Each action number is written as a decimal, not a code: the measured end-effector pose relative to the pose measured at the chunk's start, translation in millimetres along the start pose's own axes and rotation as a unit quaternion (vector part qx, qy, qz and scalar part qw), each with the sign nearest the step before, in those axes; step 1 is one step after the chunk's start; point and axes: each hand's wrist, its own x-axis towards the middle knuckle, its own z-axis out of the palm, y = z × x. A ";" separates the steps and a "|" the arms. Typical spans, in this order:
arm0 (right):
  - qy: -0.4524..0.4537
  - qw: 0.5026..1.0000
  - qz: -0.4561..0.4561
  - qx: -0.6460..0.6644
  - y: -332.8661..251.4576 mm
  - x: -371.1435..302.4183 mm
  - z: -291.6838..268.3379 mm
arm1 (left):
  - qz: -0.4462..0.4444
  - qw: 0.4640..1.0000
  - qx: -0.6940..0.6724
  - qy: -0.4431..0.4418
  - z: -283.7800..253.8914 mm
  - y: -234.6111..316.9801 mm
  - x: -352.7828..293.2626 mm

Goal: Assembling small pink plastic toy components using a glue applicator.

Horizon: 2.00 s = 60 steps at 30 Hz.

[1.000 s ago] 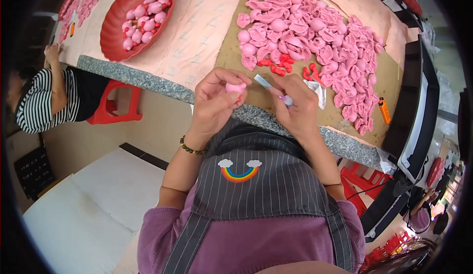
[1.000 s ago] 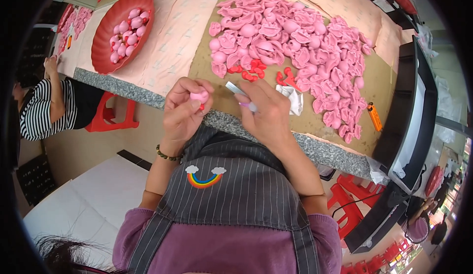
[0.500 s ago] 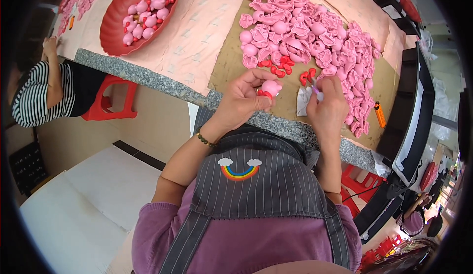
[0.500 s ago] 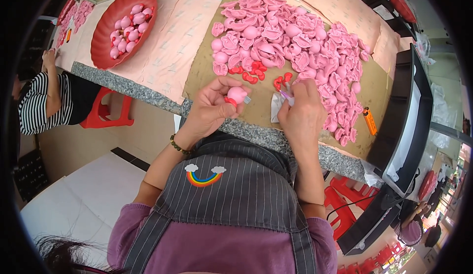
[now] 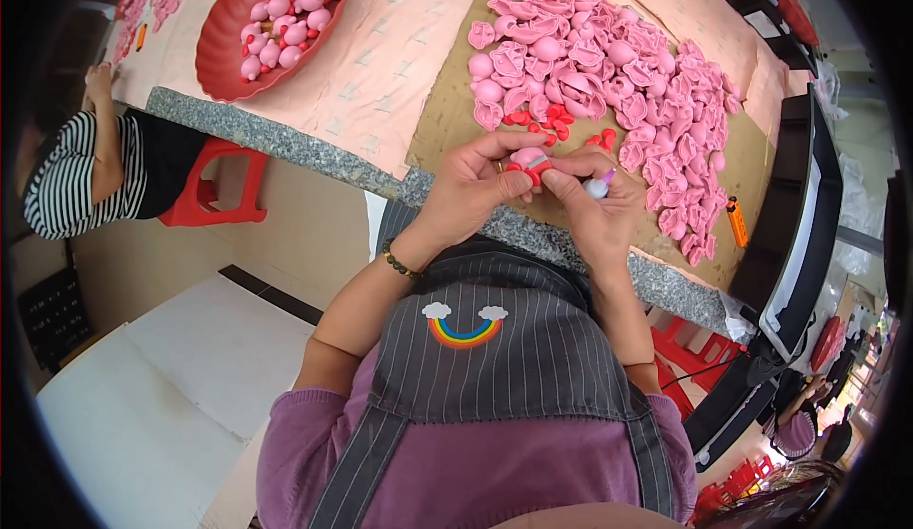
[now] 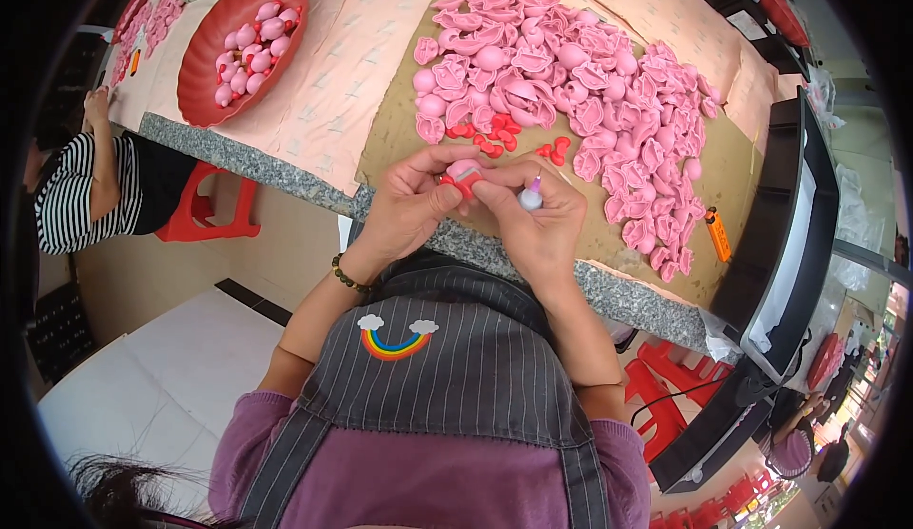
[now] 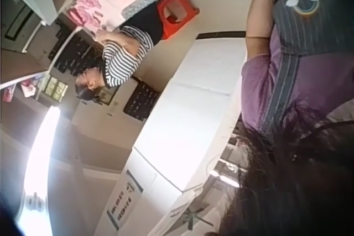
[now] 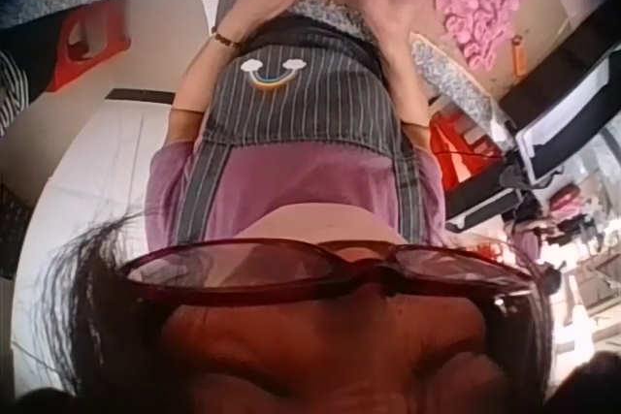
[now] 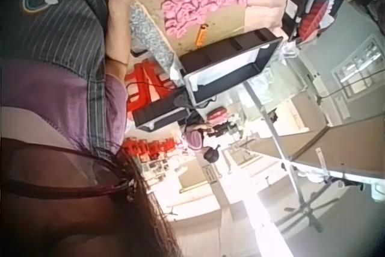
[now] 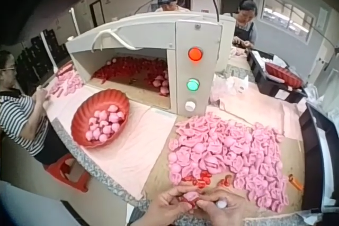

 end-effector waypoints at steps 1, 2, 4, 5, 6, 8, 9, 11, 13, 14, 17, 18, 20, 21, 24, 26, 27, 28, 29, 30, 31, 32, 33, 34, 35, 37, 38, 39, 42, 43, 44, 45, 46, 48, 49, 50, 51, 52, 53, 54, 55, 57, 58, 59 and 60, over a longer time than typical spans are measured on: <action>0.000 1.000 0.001 0.001 0.1 -1.5 1.1 | 0.002 1.000 0.008 0.003 -0.4 -0.4 -0.2; 0.016 1.000 0.012 -0.010 -0.4 -4.1 2.1 | 0.001 1.000 0.008 0.004 -0.7 -0.1 -0.3; 0.034 0.999 0.024 -0.020 -1.8 -5.6 4.3 | -0.012 0.998 0.052 0.017 0.0 0.4 -0.3; 0.033 0.999 0.015 -0.039 -3.6 -4.8 5.4 | -0.014 0.998 0.052 0.017 0.3 -1.2 -0.4; 0.032 0.998 0.007 -0.059 -4.2 -4.2 6.9 | -0.011 0.998 0.055 0.035 0.5 -3.2 -0.5; 0.033 0.994 -0.040 -0.101 0.2 0.8 13.6 | -0.010 0.997 0.058 0.051 -0.1 -6.1 -1.1; 0.032 0.985 -0.089 -0.143 2.0 1.9 15.5 | -0.009 0.997 0.030 0.068 -0.6 -7.6 -2.0; 0.035 0.992 -0.053 -0.108 3.1 -1.5 16.8 | -0.008 0.996 0.002 0.084 -1.8 -9.1 -2.3; 0.035 0.997 -0.016 -0.073 3.4 -2.5 17.9 | 0.015 0.996 -0.021 0.083 -0.2 -10.8 -2.8; 0.043 0.996 -0.027 -0.075 3.4 -2.1 18.2 | 0.015 0.996 -0.021 0.084 -0.3 -10.6 -2.5; 0.044 0.992 -0.063 -0.103 3.9 6.4 19.7 | 0.012 0.996 -0.027 0.081 1.0 -10.1 -1.0; 0.037 0.987 -0.088 -0.128 3.3 8.7 19.8 | 0.012 0.995 -0.025 0.100 4.0 -9.1 -0.8; 0.035 0.988 -0.083 -0.128 3.0 9.0 20.7 | 0.015 0.992 -0.020 0.121 6.3 -7.8 -0.5; 0.033 0.988 -0.077 -0.129 3.1 8.4 21.1 | 0.014 0.990 -0.048 0.130 7.2 -7.4 -1.1; 0.033 0.993 -0.055 -0.097 -0.6 2.2 17.5 | 0.010 0.990 -0.059 0.125 6.1 -6.4 0.2; 0.039 0.990 -0.069 -0.117 -0.8 7.6 19.3 | 0.005 0.993 -0.042 0.114 7.4 -7.2 -1.2; 0.045 0.986 -0.084 -0.137 -0.9 8.9 20.0 | 0.008 0.993 -0.050 0.110 8.6 -7.2 -1.4; 0.044 0.986 -0.084 -0.136 -0.3 9.6 21.5 | 0.012 0.993 -0.058 0.106 7.8 -6.6 -0.5; 0.038 0.987 -0.089 -0.130 0.5 10.0 22.7 | 0.012 0.993 -0.057 0.106 7.6 -6.5 -1.1; 0.033 0.987 -0.093 -0.123 1.4 10.3 23.7 | 0.005 0.989 -0.072 0.127 8.0 -6.6 -2.6; 0.033 0.987 -0.093 -0.123 2.1 8.4 22.5 | -0.002 0.985 -0.088 0.147 8.7 -6.7 -2.7; 0.039 0.989 -0.084 -0.115 3.1 5.0 20.2 | -0.003 0.985 -0.088 0.147 8.1 -7.2 -1.4; 0.044 0.991 -0.074 -0.106 3.8 3.6 19.1 | 0.009 0.989 -0.070 0.131 6.7 -8.1 0.3; 0.044 0.991 -0.071 -0.106 2.7 4.4 19.3 | 0.019 0.991 -0.052 0.118 7.0 -9.7 -0.7; 0.046 0.988 -0.080 -0.122 0.9 8.0 20.2 | 0.017 0.991 -0.053 0.120 7.8 -9.8 -1.2; 0.049 0.985 -0.089 -0.138 0.3 9.4 20.9 | 0.031 0.992 0.009 0.118 8.8 -7.8 0.4; 0.039 0.985 -0.091 -0.141 0.8 9.6 21.4 | 0.030 0.993 0.009 0.118 9.6 -7.7 0.0; 0.028 0.985 -0.092 -0.143 1.3 9.6 22.0 | 0.018 0.990 -0.045 0.132 11.4 -7.9 -1.7; 0.042 0.993 -0.059 -0.095 3.3 2.2 18.7 | 0.014 0.989 -0.072 0.131 6.7 -10.0 -0.3; 0.041 0.988 -0.076 -0.125 1.2 2.6 18.0 | 0.018 0.992 -0.045 0.117 6.1 -11.7 -1.5; 0.040 0.989 -0.074 -0.125 0.7 4.9 19.0 | 0.017 0.992 -0.046 0.119 6.6 -11.8 -2.4; 0.035 0.987 -0.087 -0.131 0.9 8.1 21.0 | 0.022 0.991 -0.054 0.118 8.3 -10.5 -2.9; 0.032 0.985 -0.103 -0.137 1.2 11.5 22.7 | 0.029 0.991 -0.061 0.114 8.2 -8.8 -1.4; 0.028 0.985 -0.100 -0.139 1.5 6.6 20.3 | 0.020 0.988 -0.088 0.126 9.3 -8.5 -2.8; 0.022 0.985 -0.098 -0.140 1.9 5.3 19.5 | 0.013 0.983 -0.115 0.139 9.3 -8.5 -2.9; 0.020 0.985 -0.099 -0.139 1.9 6.0 20.0 | 0.015 0.983 -0.115 0.140 7.9 -8.9 -2.0; 0.036 0.985 -0.096 -0.136 1.9 6.9 20.7 | 0.024 0.987 -0.094 0.127 5.7 -9.9 -0.7; 0.051 0.986 -0.089 -0.133 0.9 4.3 20.9 | 0.029 0.990 -0.073 0.114 5.6 -11.6 -2.6; 0.045 0.986 -0.089 -0.131 -1.9 7.7 21.6 | 0.028 0.990 -0.074 0.115 7.2 -12.1 -3.6; 0.045 0.986 -0.087 -0.131 -1.0 6.5 21.5 | 0.037 0.990 -0.060 0.123 10.1 -11.9 -3.9; 0.033 0.985 -0.099 -0.138 0.8 9.0 22.4 | 0.049 0.990 -0.044 0.128 9.8 -10.2 -1.4; 0.022 0.983 -0.112 -0.144 5.0 8.7 22.9 | 0.034 0.987 -0.084 0.131 7.6 -7.5 -3.5; 0.023 0.984 -0.113 -0.136 6.9 2.9 20.2 | 0.018 0.982 -0.126 0.136 7.9 -7.5 -4.9; 0.023 0.985 -0.114 -0.129 6.9 0.8 19.3 | 0.019 0.982 -0.127 0.137 7.0 -8.0 -3.3; 0.021 0.985 -0.114 -0.129 5.9 4.1 19.9 | 0.027 0.986 -0.106 0.128 5.3 -8.6 -0.5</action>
